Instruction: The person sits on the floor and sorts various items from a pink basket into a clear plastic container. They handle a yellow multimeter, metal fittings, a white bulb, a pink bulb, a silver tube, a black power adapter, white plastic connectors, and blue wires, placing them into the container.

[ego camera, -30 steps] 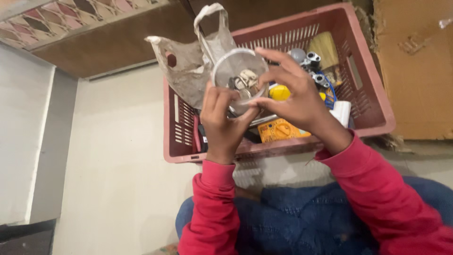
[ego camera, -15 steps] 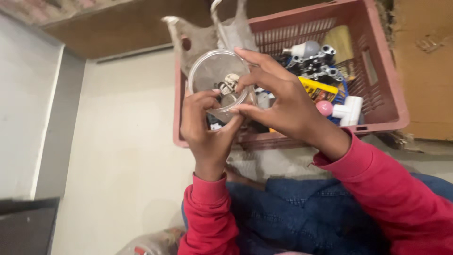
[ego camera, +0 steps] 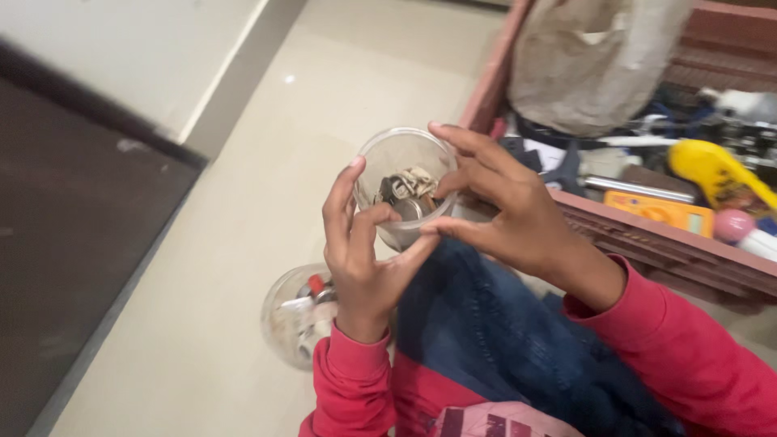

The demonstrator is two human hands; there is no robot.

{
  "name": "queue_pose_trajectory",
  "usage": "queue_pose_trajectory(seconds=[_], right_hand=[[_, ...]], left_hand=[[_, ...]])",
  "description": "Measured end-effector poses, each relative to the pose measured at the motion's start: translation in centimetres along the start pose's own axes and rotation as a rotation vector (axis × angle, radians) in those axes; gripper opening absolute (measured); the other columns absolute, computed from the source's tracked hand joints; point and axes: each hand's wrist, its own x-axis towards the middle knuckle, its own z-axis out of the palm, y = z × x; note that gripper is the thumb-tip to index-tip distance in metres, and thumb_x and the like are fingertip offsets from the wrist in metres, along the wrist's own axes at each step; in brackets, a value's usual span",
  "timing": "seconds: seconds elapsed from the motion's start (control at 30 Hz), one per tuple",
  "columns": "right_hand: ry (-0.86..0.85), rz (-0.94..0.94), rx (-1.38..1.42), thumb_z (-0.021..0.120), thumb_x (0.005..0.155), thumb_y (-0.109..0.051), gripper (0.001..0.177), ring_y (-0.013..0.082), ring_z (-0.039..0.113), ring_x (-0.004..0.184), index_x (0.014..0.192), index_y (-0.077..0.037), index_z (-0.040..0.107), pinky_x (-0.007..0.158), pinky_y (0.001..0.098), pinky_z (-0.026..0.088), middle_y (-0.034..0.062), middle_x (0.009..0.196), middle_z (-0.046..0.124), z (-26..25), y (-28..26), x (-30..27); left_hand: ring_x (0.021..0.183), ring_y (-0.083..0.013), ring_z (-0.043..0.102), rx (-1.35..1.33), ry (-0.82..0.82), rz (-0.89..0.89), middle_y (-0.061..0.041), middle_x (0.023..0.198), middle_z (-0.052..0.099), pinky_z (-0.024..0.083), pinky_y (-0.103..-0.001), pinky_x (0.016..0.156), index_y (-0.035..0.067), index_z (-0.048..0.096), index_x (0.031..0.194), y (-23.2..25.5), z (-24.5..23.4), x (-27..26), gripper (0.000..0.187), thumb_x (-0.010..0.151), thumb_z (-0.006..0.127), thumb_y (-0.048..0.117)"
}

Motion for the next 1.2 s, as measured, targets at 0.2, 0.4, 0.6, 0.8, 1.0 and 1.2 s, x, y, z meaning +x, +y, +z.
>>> queue_pose_trajectory(seconds=[0.2,0.4,0.6,0.8,1.0,1.2], right_hand=[[-0.070,-0.199,-0.020,0.086,0.081,-0.023,0.034,0.0322,0.064,0.130,0.102,-0.003,0.069,0.104,0.0399,0.054,0.0167,0.155,0.051,4.9,-1.0,1.6],[-0.147,-0.209,-0.056,0.086,0.081,-0.026,0.034,0.0318,0.068,0.122,0.099,-0.003,0.069,0.095,0.0392,0.059,0.0144,0.154,0.052,7.7,0.1,2.2],[-0.271,-0.138,-0.067,0.085,0.079,-0.027,0.034,0.0264,0.074,0.096,0.094,-0.001,0.068,0.080,0.0379,0.060,0.0156,0.150,0.051,9.6,2.7,1.6],[-0.390,-0.013,-0.090,0.083,0.079,-0.025,0.035,0.0263,0.074,0.090,0.097,0.001,0.068,0.077,0.0388,0.059,0.0140,0.147,0.052,11.1,4.8,0.8],[-0.386,-0.075,-0.054,0.083,0.080,-0.024,0.043,0.0289,0.074,0.092,0.112,0.001,0.069,0.082,0.0402,0.059,0.0154,0.142,0.054,12.3,7.3,0.5],[-0.452,-0.121,-0.201,0.083,0.074,-0.021,0.040,0.0349,0.068,0.101,0.108,-0.001,0.074,0.086,0.0445,0.055,0.0121,0.129,0.061,13.7,8.3,0.6]], left_hand=[[0.137,-0.0424,0.057,0.080,-0.014,-0.061,-0.024,0.147,0.051,0.055,-0.047,0.108,0.003,0.059,0.097,-2.2,-4.8,-2.1,0.047,0.073,0.096,0.018],[0.112,-0.0351,0.070,0.099,-0.171,-0.010,-0.010,0.113,0.070,0.051,-0.053,0.116,0.005,0.064,0.089,-5.6,-7.4,-2.9,0.036,0.074,0.094,0.019],[0.115,-0.0402,0.069,0.177,-0.401,0.001,-0.008,0.101,0.073,0.053,-0.048,0.106,0.006,0.070,0.088,-7.7,-7.9,-4.3,0.023,0.079,0.087,0.019],[0.104,-0.0388,0.068,0.198,-0.542,-0.086,-0.009,0.092,0.071,0.052,-0.049,0.106,0.004,0.074,0.093,-8.6,-6.9,-5.1,0.019,0.085,0.080,0.020],[0.115,-0.0380,0.063,0.339,-0.597,-0.027,-0.008,0.098,0.073,0.053,-0.046,0.091,0.005,0.074,0.088,-8.9,-6.0,-5.2,0.013,0.085,0.075,0.018],[0.098,-0.0312,0.065,0.374,-0.597,0.004,-0.010,0.095,0.074,0.053,-0.044,0.084,0.003,0.075,0.090,-8.8,-5.2,-3.8,0.019,0.084,0.075,0.021]])
